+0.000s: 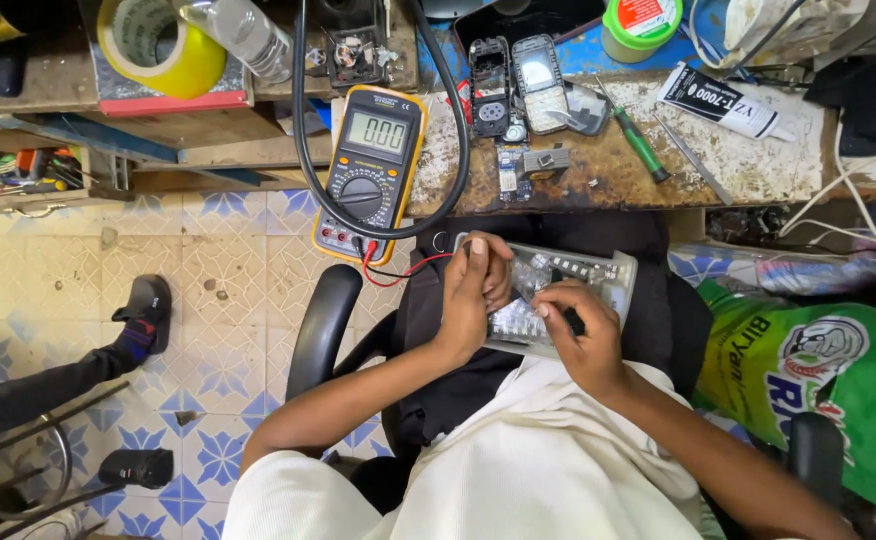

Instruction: A person at a repair bench uses a multimeter to test a device, searches through a tray of small parts, and then performs a detailed manual inspection of a small circuit board.

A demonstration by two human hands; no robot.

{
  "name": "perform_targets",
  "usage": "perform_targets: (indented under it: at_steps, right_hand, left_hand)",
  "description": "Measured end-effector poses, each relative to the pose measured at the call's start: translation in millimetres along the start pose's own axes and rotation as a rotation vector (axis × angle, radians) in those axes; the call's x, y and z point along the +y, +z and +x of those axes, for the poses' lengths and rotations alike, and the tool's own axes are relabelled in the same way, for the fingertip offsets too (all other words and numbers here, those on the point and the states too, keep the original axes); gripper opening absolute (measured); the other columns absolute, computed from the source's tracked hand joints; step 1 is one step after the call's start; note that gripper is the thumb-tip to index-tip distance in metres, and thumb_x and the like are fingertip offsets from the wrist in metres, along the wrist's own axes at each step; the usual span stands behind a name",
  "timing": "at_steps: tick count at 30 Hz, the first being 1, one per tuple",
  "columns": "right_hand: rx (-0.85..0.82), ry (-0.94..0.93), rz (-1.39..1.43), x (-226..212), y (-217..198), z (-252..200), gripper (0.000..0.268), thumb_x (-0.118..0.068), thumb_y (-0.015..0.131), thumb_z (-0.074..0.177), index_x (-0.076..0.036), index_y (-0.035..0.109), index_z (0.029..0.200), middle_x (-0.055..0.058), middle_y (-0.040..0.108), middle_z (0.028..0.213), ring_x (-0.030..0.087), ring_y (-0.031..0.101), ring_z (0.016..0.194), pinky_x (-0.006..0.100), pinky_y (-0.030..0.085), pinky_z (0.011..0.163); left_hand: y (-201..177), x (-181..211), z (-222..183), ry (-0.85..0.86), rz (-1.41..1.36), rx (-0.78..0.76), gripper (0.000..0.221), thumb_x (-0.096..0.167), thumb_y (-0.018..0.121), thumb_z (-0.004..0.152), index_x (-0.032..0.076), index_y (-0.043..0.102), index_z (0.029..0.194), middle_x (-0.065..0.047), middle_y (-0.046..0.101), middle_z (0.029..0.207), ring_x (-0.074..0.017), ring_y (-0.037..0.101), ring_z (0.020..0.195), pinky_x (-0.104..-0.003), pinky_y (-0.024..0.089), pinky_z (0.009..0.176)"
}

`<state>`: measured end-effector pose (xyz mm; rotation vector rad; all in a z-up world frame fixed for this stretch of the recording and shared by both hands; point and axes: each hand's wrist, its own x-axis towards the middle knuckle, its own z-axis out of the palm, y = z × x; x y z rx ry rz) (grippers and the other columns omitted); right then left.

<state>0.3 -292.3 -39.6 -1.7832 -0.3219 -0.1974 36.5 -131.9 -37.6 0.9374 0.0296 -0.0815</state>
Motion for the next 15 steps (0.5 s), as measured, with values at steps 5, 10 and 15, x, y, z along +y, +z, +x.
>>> perform_targets:
  at_steps: [5, 10, 15]
  right_hand:
    - [-0.024, -0.004, 0.002, 6.0, 0.2, -5.9, 0.014, -0.003, 0.063, 0.099, 0.003, 0.071, 0.108, 0.01, 0.072, 0.087, 0.022, 0.071, 0.073, 0.034, 0.057, 0.067]
    - [-0.045, -0.062, 0.043, 6.4, -0.8, -6.4, 0.014, -0.002, 0.06, 0.101, 0.004, 0.071, 0.107, 0.011, 0.071, 0.084, 0.023, 0.072, 0.072, 0.034, 0.057, 0.066]
    - [-0.049, -0.069, 0.051, 2.9, -1.7, -7.4, 0.015, -0.001, 0.058, 0.101, 0.005, 0.07, 0.108, 0.012, 0.071, 0.085, 0.024, 0.072, 0.072, 0.035, 0.057, 0.065]
  left_hand:
    - [2.0, -5.4, -4.6, -0.148, -0.076, -0.06, 0.042, 0.036, 0.028, 0.116, 0.004, 0.049, 0.102, 0.007, 0.026, 0.062, -0.0029, 0.029, 0.042, -0.018, 0.026, 0.033]
    - [-1.7, -15.8, -8.1, -0.17, -0.13, -0.118, 0.045, 0.036, 0.035, 0.114, 0.006, 0.048, 0.083, 0.007, 0.026, 0.058, -0.0034, 0.03, 0.039, -0.019, 0.026, 0.032]
    - [-6.3, -23.9, -9.4, -0.153, -0.105, -0.226, 0.039, 0.026, 0.033, 0.114, 0.007, 0.046, 0.082, 0.006, 0.028, 0.058, -0.0038, 0.03, 0.037, -0.02, 0.025, 0.031]
